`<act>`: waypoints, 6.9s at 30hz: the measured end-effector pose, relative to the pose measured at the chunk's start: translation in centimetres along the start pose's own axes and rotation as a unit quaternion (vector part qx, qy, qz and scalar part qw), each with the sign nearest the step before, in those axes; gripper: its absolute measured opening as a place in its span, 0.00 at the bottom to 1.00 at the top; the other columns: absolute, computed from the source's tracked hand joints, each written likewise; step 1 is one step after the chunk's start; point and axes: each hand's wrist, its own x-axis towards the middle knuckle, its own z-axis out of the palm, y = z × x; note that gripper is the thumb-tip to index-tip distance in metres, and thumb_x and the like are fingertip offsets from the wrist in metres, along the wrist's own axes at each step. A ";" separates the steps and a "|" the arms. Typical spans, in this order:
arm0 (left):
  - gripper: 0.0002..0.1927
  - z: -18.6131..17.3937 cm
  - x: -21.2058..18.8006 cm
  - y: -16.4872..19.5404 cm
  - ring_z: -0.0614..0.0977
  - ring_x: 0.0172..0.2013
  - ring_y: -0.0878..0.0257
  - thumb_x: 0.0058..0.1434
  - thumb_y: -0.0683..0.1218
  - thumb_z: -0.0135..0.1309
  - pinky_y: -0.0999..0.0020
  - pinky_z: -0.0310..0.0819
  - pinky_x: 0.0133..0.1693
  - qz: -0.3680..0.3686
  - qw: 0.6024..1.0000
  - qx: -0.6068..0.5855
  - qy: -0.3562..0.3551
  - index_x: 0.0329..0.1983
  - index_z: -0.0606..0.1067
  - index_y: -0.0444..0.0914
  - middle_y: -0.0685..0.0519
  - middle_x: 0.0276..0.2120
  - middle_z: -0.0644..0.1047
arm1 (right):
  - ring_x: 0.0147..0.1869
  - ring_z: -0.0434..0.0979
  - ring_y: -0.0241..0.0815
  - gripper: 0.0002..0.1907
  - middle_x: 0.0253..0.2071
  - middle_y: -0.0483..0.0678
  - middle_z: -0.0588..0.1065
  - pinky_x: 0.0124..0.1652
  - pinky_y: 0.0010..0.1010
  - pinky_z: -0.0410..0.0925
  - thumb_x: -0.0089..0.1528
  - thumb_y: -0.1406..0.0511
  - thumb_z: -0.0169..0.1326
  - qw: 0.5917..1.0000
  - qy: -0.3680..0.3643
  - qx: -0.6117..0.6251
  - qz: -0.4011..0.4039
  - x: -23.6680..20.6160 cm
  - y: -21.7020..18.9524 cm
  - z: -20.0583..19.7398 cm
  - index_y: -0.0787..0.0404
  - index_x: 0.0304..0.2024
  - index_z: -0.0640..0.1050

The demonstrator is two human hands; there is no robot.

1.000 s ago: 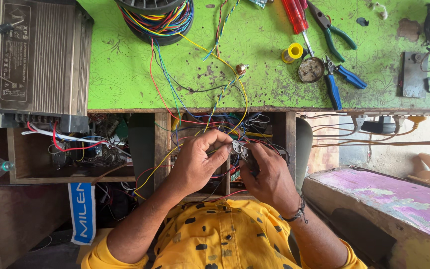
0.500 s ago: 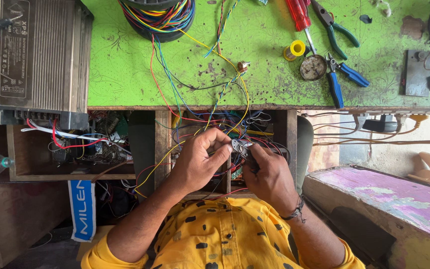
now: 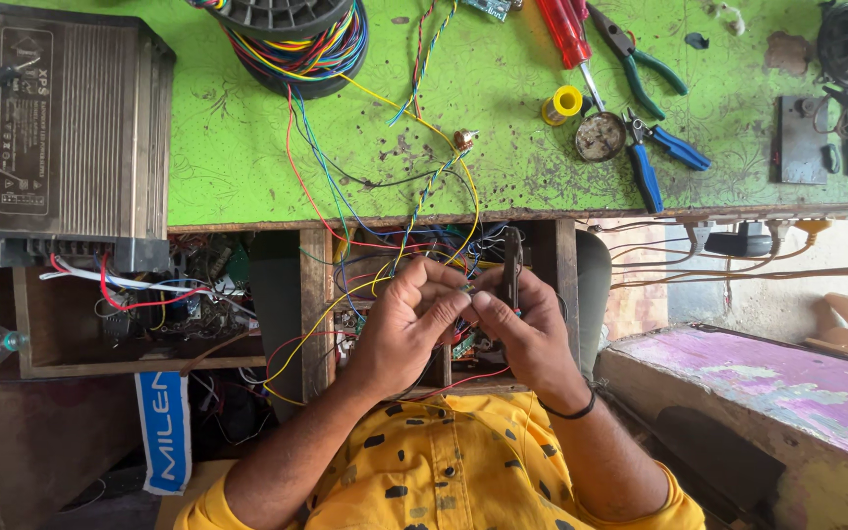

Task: The person strips wire ends, applies flux, and solders multiple colored wires to a small connector. They repeatedly dip the soldering iron into a flux container and apply solder to each wire terminal, then inspect the connections.

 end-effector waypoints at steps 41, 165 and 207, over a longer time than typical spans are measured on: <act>0.05 -1.3 0.1 -0.7 0.74 0.30 0.75 0.72 0.43 0.51 0.79 0.67 0.32 0.024 0.998 0.047 0.025 0.47 0.72 0.35 0.57 0.31 0.79 | 0.36 0.75 0.58 0.17 0.31 0.54 0.72 0.35 0.44 0.68 0.54 0.70 0.58 0.835 -0.023 -0.510 -0.205 -1.3 -3.9 1.8 0.65 0.45 0.74; 0.11 -1.9 -0.1 -0.8 0.76 0.28 0.72 0.74 0.48 0.48 0.75 0.71 0.32 0.067 0.979 0.185 0.055 0.44 0.75 0.35 0.57 0.25 0.75 | 0.27 0.73 0.56 0.10 0.25 0.55 0.71 0.28 0.40 0.67 0.55 0.71 0.58 0.866 -0.008 -0.481 -0.139 -0.9 -1.1 1.5 0.65 0.36 0.71; 0.12 -2.4 2.7 0.7 0.69 0.23 0.75 0.72 0.46 0.50 0.78 0.65 0.27 0.069 0.997 -0.002 0.043 0.51 0.76 0.34 0.56 0.28 0.78 | 0.70 0.67 0.58 0.31 0.63 0.56 0.71 0.66 0.53 0.56 0.70 0.48 0.63 0.665 0.192 -0.666 -0.279 13.2 -13.7 -10.1 0.62 0.64 0.72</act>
